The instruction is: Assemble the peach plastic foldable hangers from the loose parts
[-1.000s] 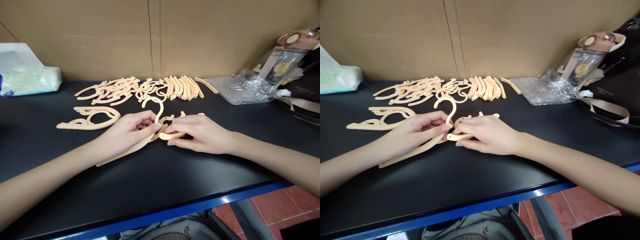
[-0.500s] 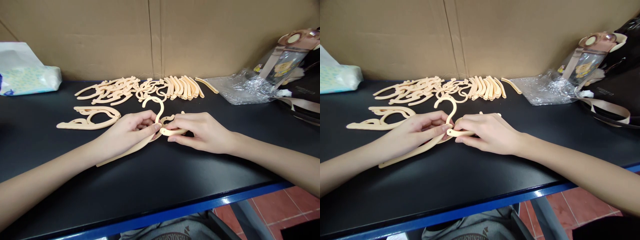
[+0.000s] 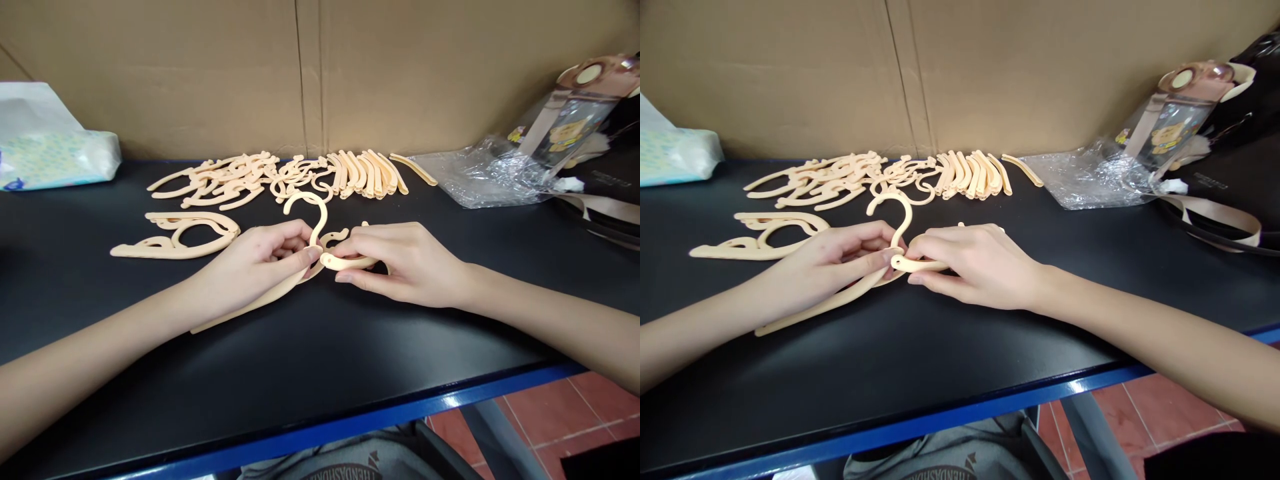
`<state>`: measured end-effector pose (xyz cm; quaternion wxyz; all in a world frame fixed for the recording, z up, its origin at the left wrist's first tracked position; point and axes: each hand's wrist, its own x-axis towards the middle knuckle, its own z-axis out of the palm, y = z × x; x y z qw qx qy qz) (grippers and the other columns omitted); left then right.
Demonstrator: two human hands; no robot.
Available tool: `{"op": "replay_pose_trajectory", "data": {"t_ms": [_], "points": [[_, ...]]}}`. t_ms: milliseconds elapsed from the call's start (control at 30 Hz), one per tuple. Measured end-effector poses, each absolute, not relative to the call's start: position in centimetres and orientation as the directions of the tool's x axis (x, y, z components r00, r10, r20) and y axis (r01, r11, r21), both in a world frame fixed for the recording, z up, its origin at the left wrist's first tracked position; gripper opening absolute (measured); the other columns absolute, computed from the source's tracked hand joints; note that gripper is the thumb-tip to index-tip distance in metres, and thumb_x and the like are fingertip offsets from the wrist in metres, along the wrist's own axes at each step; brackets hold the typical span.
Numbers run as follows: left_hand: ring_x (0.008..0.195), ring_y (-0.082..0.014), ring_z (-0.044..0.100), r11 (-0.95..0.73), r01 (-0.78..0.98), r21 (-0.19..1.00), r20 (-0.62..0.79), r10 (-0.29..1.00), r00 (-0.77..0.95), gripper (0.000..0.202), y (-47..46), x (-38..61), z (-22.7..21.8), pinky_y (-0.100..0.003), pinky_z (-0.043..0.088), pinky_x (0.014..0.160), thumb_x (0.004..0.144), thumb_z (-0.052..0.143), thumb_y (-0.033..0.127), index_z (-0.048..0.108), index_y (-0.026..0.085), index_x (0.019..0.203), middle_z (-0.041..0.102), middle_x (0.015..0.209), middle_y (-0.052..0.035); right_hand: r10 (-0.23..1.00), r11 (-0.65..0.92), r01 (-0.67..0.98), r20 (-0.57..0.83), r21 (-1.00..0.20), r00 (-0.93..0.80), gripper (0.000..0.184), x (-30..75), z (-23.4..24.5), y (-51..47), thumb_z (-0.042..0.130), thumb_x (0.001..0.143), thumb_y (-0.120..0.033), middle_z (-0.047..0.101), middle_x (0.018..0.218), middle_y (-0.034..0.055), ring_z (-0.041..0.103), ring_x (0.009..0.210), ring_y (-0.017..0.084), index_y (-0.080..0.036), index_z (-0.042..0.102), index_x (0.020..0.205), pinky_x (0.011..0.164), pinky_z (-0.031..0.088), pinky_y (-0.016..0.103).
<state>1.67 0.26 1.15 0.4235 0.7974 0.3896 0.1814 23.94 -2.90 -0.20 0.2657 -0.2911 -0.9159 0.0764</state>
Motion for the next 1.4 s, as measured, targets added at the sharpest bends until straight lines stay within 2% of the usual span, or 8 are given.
{"op": "replay_pose_trajectory", "data": {"t_ms": [233,467,667,833,1200,1400], "points": [[0.067,-0.0120,0.054,-0.392,0.492,0.777,-0.025,0.762,0.647,0.026,0.3,1.3,0.9,-0.021,0.042,0.059,0.087,0.054,0.045,0.059,0.019,0.087,0.061,0.075,0.0026,0.560,0.828,0.500,0.437,-0.255,-0.704,0.016,24.0,0.0,-2.9,0.055,0.092,-0.021,0.065,0.082,0.0026,0.058,0.070,0.011,-0.012,0.064,0.102,0.064,0.041,0.022],[0.061,-0.0106,0.048,-0.438,0.524,0.730,-0.010,0.760,0.650,0.030,0.3,1.4,0.8,-0.020,0.037,0.054,0.088,0.052,0.048,0.059,0.019,0.087,0.056,0.069,0.0039,0.553,0.832,0.496,0.456,-0.249,-0.697,0.014,24.1,0.1,-2.9,0.052,0.094,-0.024,0.066,0.084,0.0020,0.057,0.070,0.010,-0.016,0.062,0.101,0.065,0.041,0.022],[0.067,-0.0119,0.053,-0.375,0.486,0.789,-0.031,0.767,0.641,0.031,0.4,1.4,0.9,-0.021,0.041,0.058,0.086,0.053,0.048,0.058,0.018,0.084,0.058,0.073,0.0022,0.564,0.822,0.502,0.508,-0.268,-0.651,0.014,24.0,0.7,-3.4,0.051,0.096,-0.028,0.066,0.085,0.0023,0.057,0.071,0.011,-0.018,0.060,0.098,0.065,0.041,0.023],[0.068,-0.0127,0.055,-0.316,0.455,0.833,-0.047,0.779,0.625,0.031,0.4,1.6,1.0,-0.022,0.043,0.059,0.084,0.056,0.048,0.057,0.018,0.081,0.059,0.073,0.0014,0.539,0.834,0.508,0.519,-0.216,-0.663,0.016,24.1,0.5,-3.3,0.050,0.097,-0.028,0.065,0.084,0.0027,0.058,0.073,0.012,-0.017,0.061,0.100,0.065,0.041,0.024],[0.065,-0.0087,0.052,-0.248,0.396,0.884,-0.039,0.805,0.592,0.024,-0.1,1.4,1.2,-0.017,0.040,0.057,0.087,0.058,0.040,0.059,0.018,0.080,0.061,0.073,0.0029,0.563,0.820,0.543,0.431,-0.182,-0.705,0.020,24.2,0.0,-2.6,0.052,0.096,-0.027,0.066,0.087,0.0023,0.058,0.075,0.011,-0.016,0.066,0.104,0.067,0.041,0.023],[0.066,-0.0102,0.054,-0.250,0.396,0.884,-0.055,0.783,0.619,0.023,0.0,1.4,1.2,-0.018,0.041,0.058,0.085,0.061,0.039,0.064,0.018,0.078,0.064,0.072,0.0016,0.567,0.803,0.584,0.453,-0.119,-0.688,0.018,24.3,-0.2,-2.4,0.056,0.094,-0.029,0.068,0.085,0.0012,0.059,0.075,0.012,-0.019,0.068,0.103,0.074,0.038,0.028]]}}
